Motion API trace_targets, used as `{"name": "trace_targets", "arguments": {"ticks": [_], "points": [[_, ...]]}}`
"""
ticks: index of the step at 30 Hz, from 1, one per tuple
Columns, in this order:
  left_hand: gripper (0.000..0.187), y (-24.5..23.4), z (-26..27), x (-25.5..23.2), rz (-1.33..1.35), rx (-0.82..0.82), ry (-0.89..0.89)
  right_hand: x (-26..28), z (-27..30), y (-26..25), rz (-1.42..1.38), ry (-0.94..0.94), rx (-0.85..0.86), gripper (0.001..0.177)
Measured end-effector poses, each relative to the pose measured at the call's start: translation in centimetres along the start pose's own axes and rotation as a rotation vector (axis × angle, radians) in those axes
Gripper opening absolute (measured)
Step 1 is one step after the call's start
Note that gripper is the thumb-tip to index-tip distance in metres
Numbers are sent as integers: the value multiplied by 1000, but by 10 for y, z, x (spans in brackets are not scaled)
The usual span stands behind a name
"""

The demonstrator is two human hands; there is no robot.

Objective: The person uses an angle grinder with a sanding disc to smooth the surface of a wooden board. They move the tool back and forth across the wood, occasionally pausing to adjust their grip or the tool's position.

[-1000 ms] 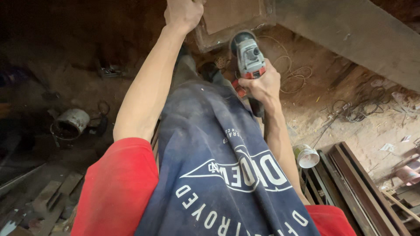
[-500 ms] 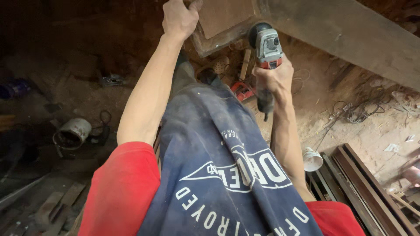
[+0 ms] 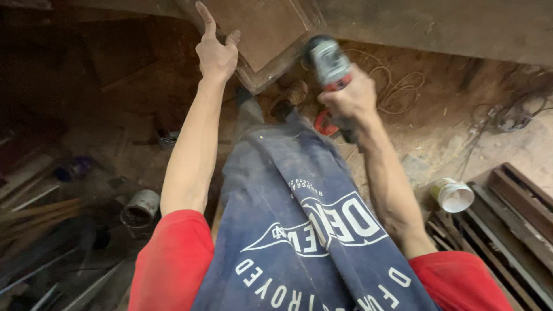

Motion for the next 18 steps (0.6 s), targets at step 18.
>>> {"name": "trace_targets", "arguments": {"ticks": [18], "points": [[99, -2, -9, -3, -48, -48, 9, 8, 8, 23, 173, 22, 167, 78]]}}
Point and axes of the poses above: each hand's wrist, its own z-axis away from the middle knuckle, its own y-axis out of the palm, x = y × z, the point moved 4 cm from there along -z, towards the middle knuckle, and after that the axes turned 2 degrees about z, right-handed, at the moved point
